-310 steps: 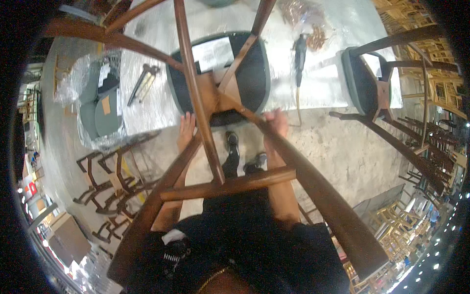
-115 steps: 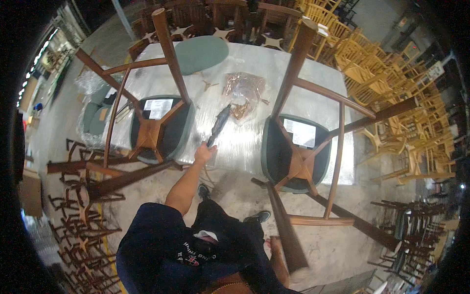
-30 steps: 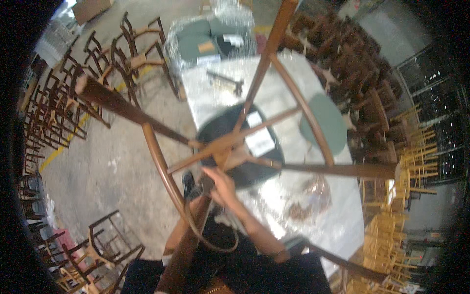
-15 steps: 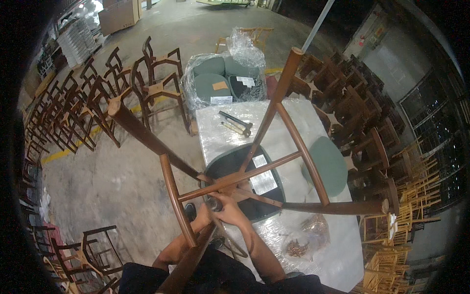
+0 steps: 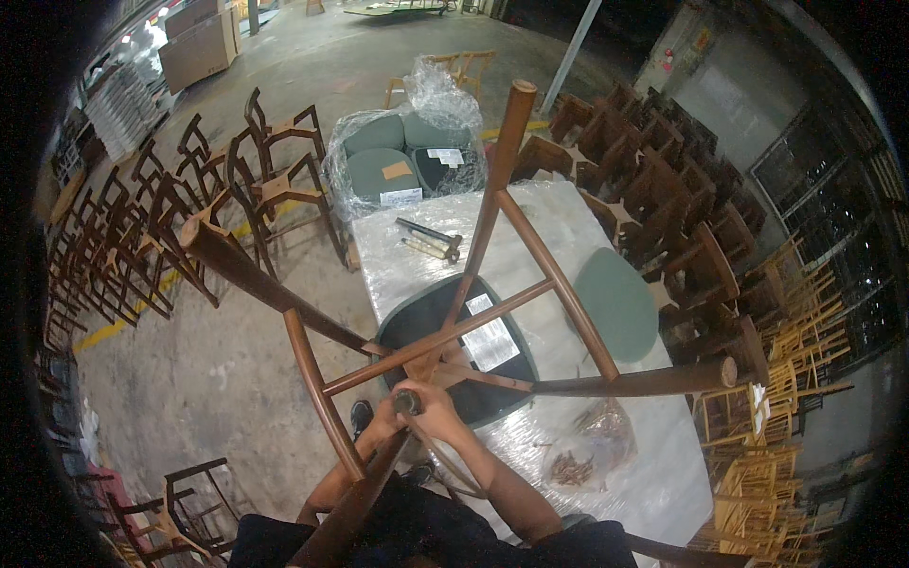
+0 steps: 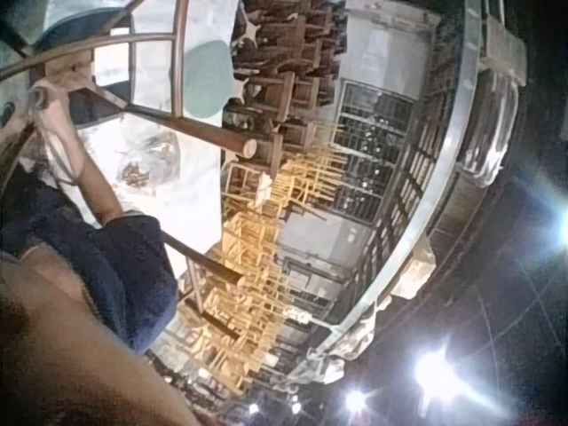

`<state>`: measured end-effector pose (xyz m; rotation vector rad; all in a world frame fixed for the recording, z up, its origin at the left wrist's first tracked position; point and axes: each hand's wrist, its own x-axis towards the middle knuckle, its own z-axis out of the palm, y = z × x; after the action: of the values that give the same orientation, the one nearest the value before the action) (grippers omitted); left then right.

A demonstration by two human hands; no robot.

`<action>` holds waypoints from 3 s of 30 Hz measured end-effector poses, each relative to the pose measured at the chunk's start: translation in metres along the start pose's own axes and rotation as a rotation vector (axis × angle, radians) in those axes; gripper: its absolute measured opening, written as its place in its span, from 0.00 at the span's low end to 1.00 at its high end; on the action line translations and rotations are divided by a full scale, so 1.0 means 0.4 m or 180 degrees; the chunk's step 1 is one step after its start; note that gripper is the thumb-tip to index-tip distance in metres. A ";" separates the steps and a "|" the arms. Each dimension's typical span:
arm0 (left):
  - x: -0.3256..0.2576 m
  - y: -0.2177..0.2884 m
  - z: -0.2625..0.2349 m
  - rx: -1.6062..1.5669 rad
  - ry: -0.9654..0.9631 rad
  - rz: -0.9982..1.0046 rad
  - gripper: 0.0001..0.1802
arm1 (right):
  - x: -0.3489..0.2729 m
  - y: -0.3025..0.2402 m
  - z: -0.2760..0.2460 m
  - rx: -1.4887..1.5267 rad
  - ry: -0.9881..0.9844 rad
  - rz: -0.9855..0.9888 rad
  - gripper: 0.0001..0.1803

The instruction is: The person assembles a wooden chair by inserting screws into the frame and tightening them with a power drill. They then place a cushion onto the chair seat and move the completed chair to a stack.

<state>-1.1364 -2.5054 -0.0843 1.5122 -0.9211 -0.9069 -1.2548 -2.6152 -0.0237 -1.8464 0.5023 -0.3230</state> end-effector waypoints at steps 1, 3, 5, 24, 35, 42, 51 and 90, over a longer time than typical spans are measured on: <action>0.007 0.010 -0.008 0.0609 -0.0200 0.0177 0.38 | -0.003 0.000 0.003 -0.0109 -0.0048 -0.0050 0.25; 0.010 0.012 -0.007 0.0719 -0.0191 0.0103 0.37 | -0.001 0.003 0.000 -0.0208 -0.0035 -0.0141 0.25; 0.018 0.019 0.005 0.0443 -0.0199 0.0083 0.34 | -0.006 0.014 -0.005 -0.0151 0.0113 -0.0133 0.25; 0.024 -0.007 0.014 0.0426 0.0201 -0.0071 0.28 | -0.008 0.034 0.015 -0.0344 0.0429 -0.0152 0.25; -0.005 -0.019 0.006 0.0463 0.0269 -0.0270 0.34 | 0.000 0.010 0.024 -0.0513 0.0366 -0.0164 0.27; 0.008 0.012 0.004 0.0215 0.0017 -0.0262 0.28 | -0.004 -0.002 0.033 -0.0151 0.0606 0.0020 0.28; -0.022 0.021 -0.015 0.0959 0.0475 -0.0282 0.32 | -0.065 -0.107 -0.034 -0.0096 0.0859 -0.0814 0.25; 0.036 -0.001 0.063 0.0132 0.0403 -0.0824 0.33 | -0.277 0.095 -0.312 0.0706 0.2994 0.0196 0.18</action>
<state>-1.1534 -2.5283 -0.0883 1.7311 -0.6660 -0.9678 -1.4153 -2.6745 -0.0163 -1.3742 1.0999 -1.1714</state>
